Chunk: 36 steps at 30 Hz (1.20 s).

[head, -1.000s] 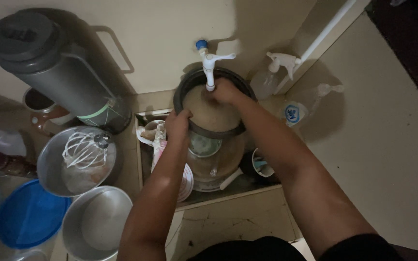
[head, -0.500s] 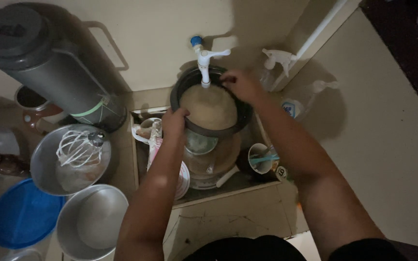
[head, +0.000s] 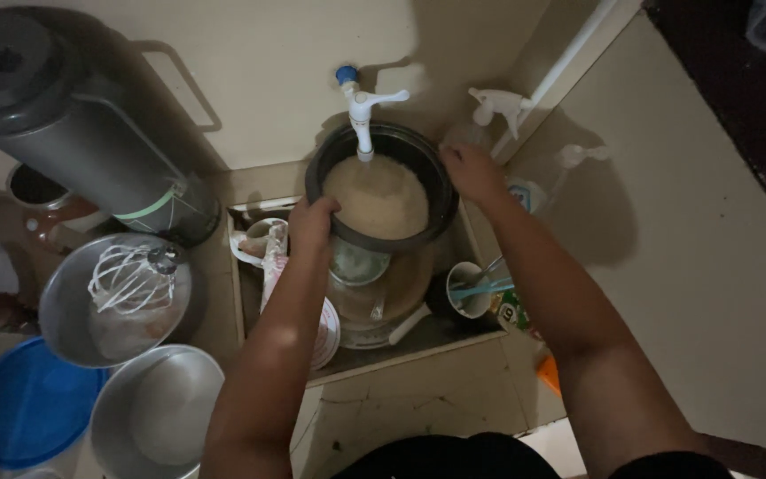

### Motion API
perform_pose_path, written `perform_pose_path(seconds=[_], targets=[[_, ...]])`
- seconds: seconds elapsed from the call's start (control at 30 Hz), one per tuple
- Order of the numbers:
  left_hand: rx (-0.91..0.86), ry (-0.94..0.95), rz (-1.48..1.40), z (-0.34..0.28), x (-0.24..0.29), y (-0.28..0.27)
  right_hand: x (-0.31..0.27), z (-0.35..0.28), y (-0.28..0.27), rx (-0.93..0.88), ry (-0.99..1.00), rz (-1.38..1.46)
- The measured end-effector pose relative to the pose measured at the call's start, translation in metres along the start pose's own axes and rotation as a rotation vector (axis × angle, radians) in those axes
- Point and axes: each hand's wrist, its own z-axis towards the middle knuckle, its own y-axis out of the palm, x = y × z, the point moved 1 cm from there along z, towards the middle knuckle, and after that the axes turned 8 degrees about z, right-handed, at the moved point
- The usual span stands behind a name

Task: Washing and rinsing rice in a rice cooker pot at a sink.

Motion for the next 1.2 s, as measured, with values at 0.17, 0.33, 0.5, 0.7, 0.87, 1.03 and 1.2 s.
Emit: perform_pose_path(seconds=[0.17, 0.33, 0.5, 0.7, 0.87, 1.03, 1.2], targets=[[0.063, -0.064, 0.145, -0.007, 0.011, 0.001, 0.072, 0.022, 0.020, 0.039, -0.149, -0.084], [0.032, -0.096, 0.006, -0.013, 0.015, 0.003, 0.021, -0.007, 0.001, 0.011, 0.008, -0.012], [0.088, -0.038, 0.056, 0.004, -0.006, -0.001, 0.032, -0.009, 0.006, -0.039, 0.200, 0.067], [0.081, -0.053, 0.094, -0.010, 0.013, -0.003, 0.037, -0.013, 0.021, -0.230, 0.552, 0.927], [0.122, -0.027, 0.170, 0.034, -0.032, -0.011, 0.054, -0.021, 0.041, -0.317, 0.455, 1.186], [0.031, -0.136, 0.180, 0.026, -0.002, -0.018, 0.016, -0.039, 0.041, -0.098, 0.506, 1.293], [0.011, 0.017, 0.785, -0.006, 0.056, -0.026, 0.045, -0.051, 0.052, -0.082, 0.283, 1.336]])
